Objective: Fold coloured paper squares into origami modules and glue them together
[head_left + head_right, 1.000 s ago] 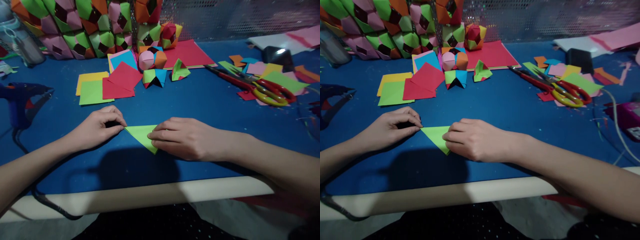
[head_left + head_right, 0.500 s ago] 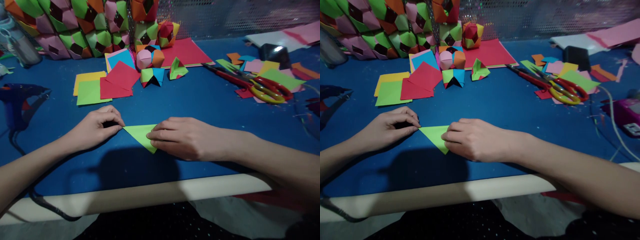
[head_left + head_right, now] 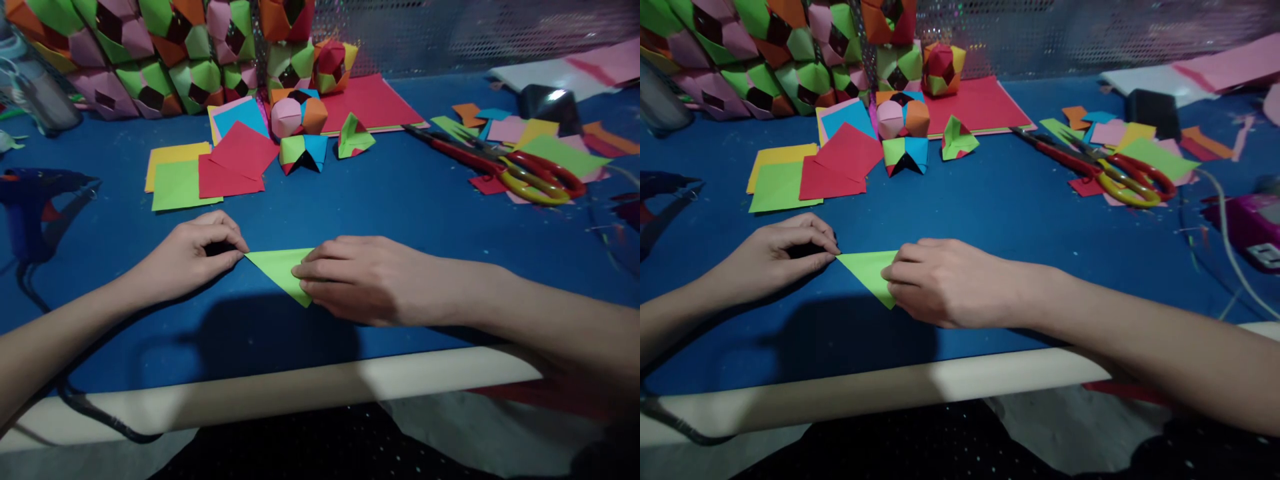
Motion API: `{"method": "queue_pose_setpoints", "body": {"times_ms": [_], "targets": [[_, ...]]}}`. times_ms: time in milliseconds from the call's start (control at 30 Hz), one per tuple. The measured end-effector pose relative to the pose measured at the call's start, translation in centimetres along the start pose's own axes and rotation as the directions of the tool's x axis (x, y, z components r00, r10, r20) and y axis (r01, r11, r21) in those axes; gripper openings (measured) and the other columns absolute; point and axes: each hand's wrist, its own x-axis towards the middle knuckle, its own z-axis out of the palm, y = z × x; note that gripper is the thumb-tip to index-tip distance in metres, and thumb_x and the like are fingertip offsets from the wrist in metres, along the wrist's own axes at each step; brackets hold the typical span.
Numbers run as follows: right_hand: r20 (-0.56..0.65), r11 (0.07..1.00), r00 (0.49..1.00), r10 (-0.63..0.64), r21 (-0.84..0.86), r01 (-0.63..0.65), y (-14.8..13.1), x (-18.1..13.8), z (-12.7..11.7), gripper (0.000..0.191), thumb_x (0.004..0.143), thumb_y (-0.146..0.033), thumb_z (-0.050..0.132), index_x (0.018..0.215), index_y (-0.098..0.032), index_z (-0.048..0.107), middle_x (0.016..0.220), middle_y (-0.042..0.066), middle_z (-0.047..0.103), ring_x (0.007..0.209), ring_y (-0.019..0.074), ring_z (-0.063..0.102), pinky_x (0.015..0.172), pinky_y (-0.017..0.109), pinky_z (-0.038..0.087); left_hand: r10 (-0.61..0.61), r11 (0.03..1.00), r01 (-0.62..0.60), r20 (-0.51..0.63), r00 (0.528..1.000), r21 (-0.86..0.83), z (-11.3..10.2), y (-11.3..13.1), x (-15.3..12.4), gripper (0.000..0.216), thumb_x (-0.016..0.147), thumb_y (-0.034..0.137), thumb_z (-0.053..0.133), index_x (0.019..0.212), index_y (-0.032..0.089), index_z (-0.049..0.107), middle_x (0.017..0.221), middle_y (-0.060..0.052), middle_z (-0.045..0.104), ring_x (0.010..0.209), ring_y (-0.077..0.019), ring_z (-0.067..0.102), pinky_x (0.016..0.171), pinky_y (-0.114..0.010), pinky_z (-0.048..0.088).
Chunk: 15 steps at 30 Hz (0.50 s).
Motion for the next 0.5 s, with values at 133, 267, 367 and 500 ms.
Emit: {"method": "queue_pose_setpoints", "body": {"times_ms": [133,267,367,500], "targets": [[-0.003,0.998,0.999,0.054,-0.012,-0.054,-0.37,0.14,0.22,0.029,0.097,-0.020,0.031,0.091,-0.015,0.060,0.096,0.010,0.061,0.086,0.0166,0.049,0.069,0.030,0.040,0.005,1.000,-0.005,-0.007,1.000,0.001,-0.01,-0.09,-0.13,0.015,0.082,0.020,0.052,0.083,0.016,0.066,0.089,-0.004,0.057,0.083,-0.0139,0.056,0.074,-0.027,0.044],[-0.009,0.998,0.998,0.057,-0.017,-0.057,-0.47,0.18,0.34,0.030,0.097,-0.020,0.032,0.089,-0.015,0.060,0.095,0.010,0.061,0.086,0.0164,0.049,0.069,0.029,0.040,-0.001,1.000,0.002,-0.024,1.000,0.020,-0.01,0.05,-0.25,0.015,0.080,0.018,0.051,0.085,0.016,0.066,0.090,-0.003,0.058,0.083,-0.0138,0.057,0.074,-0.026,0.044],[-0.005,0.999,0.999,0.046,-0.011,-0.046,-0.43,0.22,0.25,0.029,0.097,-0.019,0.033,0.088,-0.015,0.060,0.095,0.010,0.061,0.086,0.0163,0.049,0.069,0.029,0.039,0.016,0.999,-0.014,-0.037,0.999,0.045,0.18,0.31,-0.22,0.015,0.082,0.023,0.053,0.084,0.016,0.066,0.089,-0.003,0.059,0.082,-0.0141,0.056,0.074,-0.027,0.045],[-0.005,0.999,0.999,0.033,-0.004,-0.033,-0.38,0.32,0.10,0.029,0.096,-0.019,0.033,0.088,-0.015,0.060,0.094,0.010,0.061,0.085,0.0164,0.049,0.069,0.029,0.039,0.060,0.991,-0.051,-0.066,0.996,0.123,0.72,0.44,0.05,0.015,0.083,0.028,0.055,0.079,0.016,0.064,0.083,-0.003,0.057,0.083,-0.0156,0.054,0.075,-0.030,0.044]]}}
